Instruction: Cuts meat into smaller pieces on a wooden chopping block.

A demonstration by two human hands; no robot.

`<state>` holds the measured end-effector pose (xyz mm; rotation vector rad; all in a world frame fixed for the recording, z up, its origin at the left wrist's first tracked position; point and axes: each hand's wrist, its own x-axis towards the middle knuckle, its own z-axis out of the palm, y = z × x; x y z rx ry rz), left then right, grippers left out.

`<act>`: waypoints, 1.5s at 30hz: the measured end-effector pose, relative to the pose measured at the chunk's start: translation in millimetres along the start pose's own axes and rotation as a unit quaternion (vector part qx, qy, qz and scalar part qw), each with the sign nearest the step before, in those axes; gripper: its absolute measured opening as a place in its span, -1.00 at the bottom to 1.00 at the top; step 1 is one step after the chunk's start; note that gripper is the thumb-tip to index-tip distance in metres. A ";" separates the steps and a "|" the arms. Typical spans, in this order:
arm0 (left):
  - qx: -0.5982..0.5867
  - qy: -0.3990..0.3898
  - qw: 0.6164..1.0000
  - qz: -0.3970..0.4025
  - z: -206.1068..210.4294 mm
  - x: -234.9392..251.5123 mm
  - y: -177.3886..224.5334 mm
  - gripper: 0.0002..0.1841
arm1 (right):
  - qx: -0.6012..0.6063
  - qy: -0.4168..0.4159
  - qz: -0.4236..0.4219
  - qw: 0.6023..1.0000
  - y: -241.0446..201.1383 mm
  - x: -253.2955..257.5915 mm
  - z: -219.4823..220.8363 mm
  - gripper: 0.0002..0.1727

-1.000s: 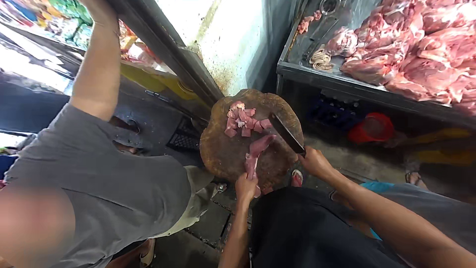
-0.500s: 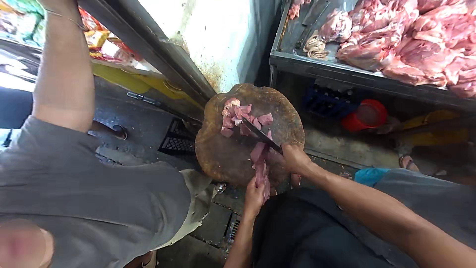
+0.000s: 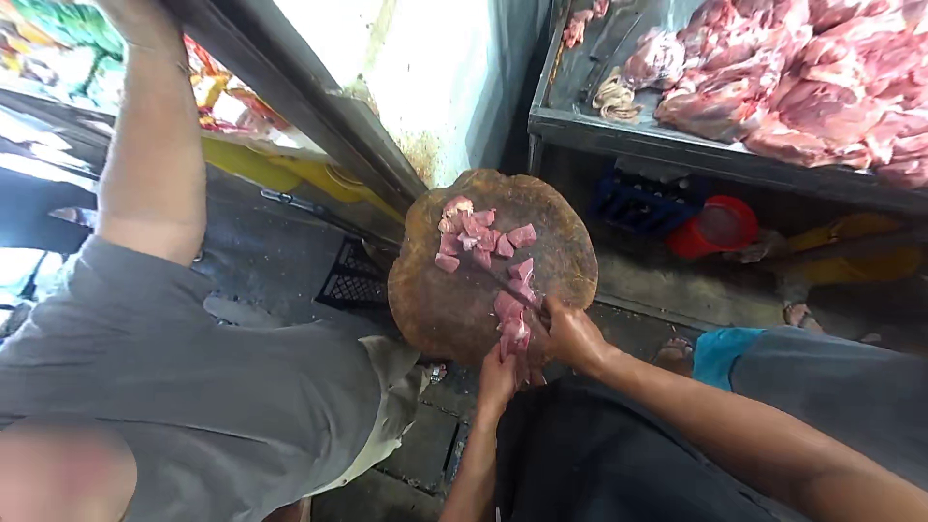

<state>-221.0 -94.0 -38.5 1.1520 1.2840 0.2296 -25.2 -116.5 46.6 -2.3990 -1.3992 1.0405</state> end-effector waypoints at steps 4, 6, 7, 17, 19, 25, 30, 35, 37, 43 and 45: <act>0.049 0.006 0.999 0.017 -2.7 4.2 2.0 -0.72 | -0.042 -0.111 0.034 0.992 -1.5 16.4 -10.0 -0.47; 0.046 0.001 0.999 0.007 -8.7 -1.1 1.5 -0.72 | -0.001 -0.046 0.009 0.999 -17.9 3.1 -26.2 -0.50; 0.025 0.003 1.000 0.002 -10.1 -1.5 -2.0 -0.72 | 0.020 -0.003 -0.007 1.000 -22.2 -4.8 -26.1 -0.52; 0.089 0.053 0.990 0.099 -4.3 -9.1 74.8 -0.71 | -0.014 -0.100 0.033 0.994 20.8 40.3 -20.6 -0.56; 0.237 0.063 0.967 0.069 -5.8 12.8 74.7 -0.64 | 0.004 -0.076 0.020 0.997 8.0 54.1 -51.7 -0.59; 0.378 0.191 0.899 0.108 -8.1 28.8 15.0 -0.28 | 0.073 0.049 -0.046 0.995 -36.6 14.8 -63.3 -0.63; 0.376 0.205 0.892 0.144 -9.2 29.3 -3.2 -0.57 | -0.051 -0.077 0.038 0.995 35.2 12.7 34.1 -0.51; 0.345 0.225 0.898 0.152 -8.1 28.2 -4.7 -0.49 | -0.005 0.013 0.011 1.000 37.8 7.9 -0.1 -0.57; 0.329 0.233 0.903 0.148 -5.4 19.5 -6.7 -0.43 | 0.035 0.076 -0.034 0.996 16.4 -9.8 -24.5 -0.58; 0.366 0.256 0.877 0.176 3.9 25.3 -31.6 -0.57 | -0.042 -0.048 -0.002 0.998 36.6 -24.8 39.8 -0.60; 0.367 0.263 0.875 0.176 4.9 32.6 -36.6 -0.59 | -0.046 -0.118 0.062 0.990 46.6 -10.6 44.0 -0.54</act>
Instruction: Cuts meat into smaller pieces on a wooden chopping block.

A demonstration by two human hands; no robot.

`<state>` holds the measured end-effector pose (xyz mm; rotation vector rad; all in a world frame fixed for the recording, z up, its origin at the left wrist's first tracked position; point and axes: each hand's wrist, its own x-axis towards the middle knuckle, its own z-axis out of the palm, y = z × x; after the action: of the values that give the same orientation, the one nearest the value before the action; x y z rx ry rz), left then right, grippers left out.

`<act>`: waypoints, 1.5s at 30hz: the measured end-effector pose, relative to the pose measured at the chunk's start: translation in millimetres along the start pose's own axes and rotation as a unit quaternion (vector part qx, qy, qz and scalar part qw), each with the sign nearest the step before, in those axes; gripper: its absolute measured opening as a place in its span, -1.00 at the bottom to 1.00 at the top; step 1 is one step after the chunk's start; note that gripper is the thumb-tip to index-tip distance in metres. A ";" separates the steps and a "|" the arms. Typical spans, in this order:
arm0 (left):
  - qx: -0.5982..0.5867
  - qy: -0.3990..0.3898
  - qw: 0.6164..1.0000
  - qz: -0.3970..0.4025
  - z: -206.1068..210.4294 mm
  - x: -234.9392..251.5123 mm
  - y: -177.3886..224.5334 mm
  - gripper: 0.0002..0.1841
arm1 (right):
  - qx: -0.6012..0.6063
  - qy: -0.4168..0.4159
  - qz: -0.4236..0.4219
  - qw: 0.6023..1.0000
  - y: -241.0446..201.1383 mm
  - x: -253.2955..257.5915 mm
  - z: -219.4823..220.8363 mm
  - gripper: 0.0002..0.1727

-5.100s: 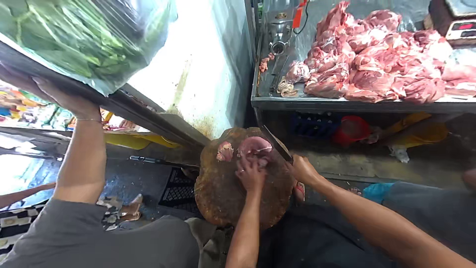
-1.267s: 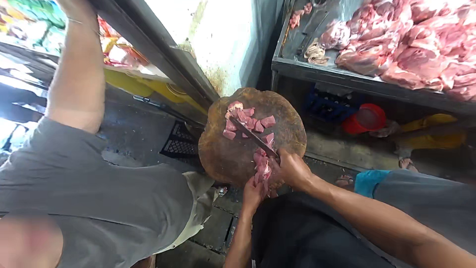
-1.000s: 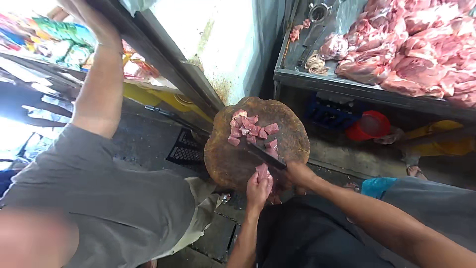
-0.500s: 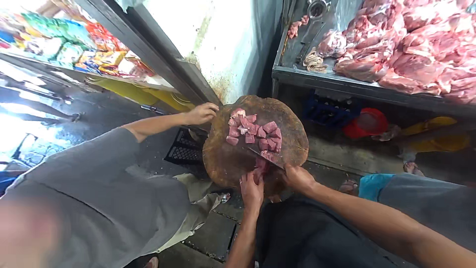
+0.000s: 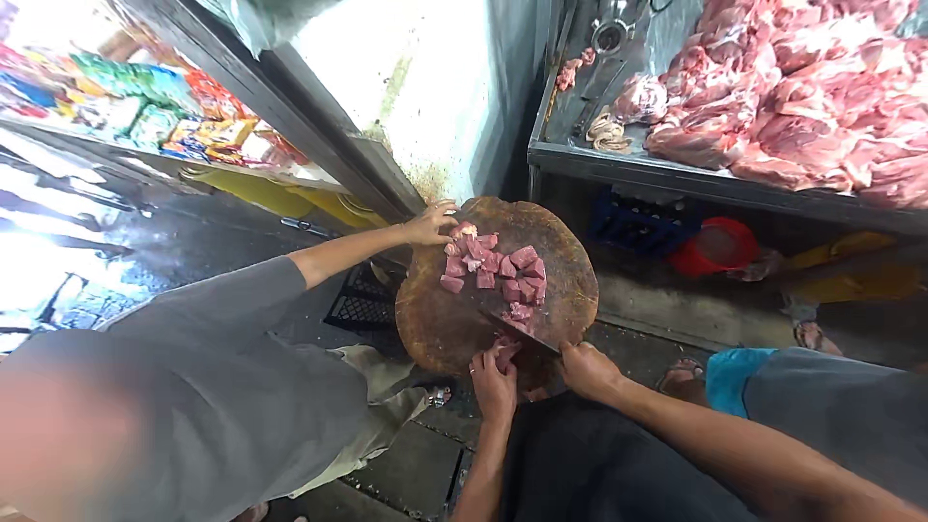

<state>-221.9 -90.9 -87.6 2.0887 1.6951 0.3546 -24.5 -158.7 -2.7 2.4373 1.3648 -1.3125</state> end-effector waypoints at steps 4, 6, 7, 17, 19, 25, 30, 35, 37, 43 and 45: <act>-0.029 -0.004 0.999 -0.014 -6.1 -3.2 -4.1 -0.58 | 0.052 0.069 -0.024 0.996 -12.1 -6.0 -47.7 -0.58; -0.057 -0.008 0.998 -0.027 -14.2 -10.5 -6.7 -0.54 | 0.077 0.115 -0.071 0.988 -27.1 -21.4 -76.5 -0.61; -0.068 -0.004 0.997 -0.035 -17.9 -18.0 -8.1 -0.52 | 0.089 0.140 -0.101 0.981 -32.2 -31.8 -80.5 -0.61; -0.052 0.087 0.995 -0.002 6.7 -23.5 -4.9 -0.71 | -0.043 -0.042 -0.037 0.997 -11.3 -16.4 -25.0 -0.56; -0.064 0.078 0.995 -0.012 3.7 -26.3 -9.1 -0.68 | -0.017 0.006 -0.059 0.998 -19.6 -27.5 -43.0 -0.58; -0.158 0.089 0.981 -0.062 -24.3 -66.8 -24.2 -0.69 | -0.012 0.069 -0.170 0.983 -27.6 -47.9 -31.5 -0.65; -0.022 0.047 0.997 0.058 -3.0 -32.3 -11.1 -0.56 | -0.064 -0.110 -0.065 0.990 -23.5 -12.7 -14.9 -0.58; -0.085 0.103 0.991 0.027 1.6 21.9 29.7 -0.71 | 0.068 0.064 -0.053 0.994 -10.0 -14.7 -51.6 -0.60; -0.102 0.086 0.988 0.079 -0.7 29.3 60.9 -0.47 | 0.108 0.142 -0.011 0.984 5.1 -3.4 -62.9 -0.59; 0.122 0.046 0.953 0.272 30.1 107.4 106.4 -0.43 | 0.146 0.160 0.120 0.969 62.0 38.7 -63.7 -0.63; 0.112 0.020 0.967 0.228 6.3 152.7 113.9 -0.55 | 0.154 0.141 0.131 0.969 65.0 38.8 -69.0 -0.64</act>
<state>-86.7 37.9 -49.2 2.6564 1.3073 0.3546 76.6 -143.1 -7.3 2.9824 0.8855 -1.2295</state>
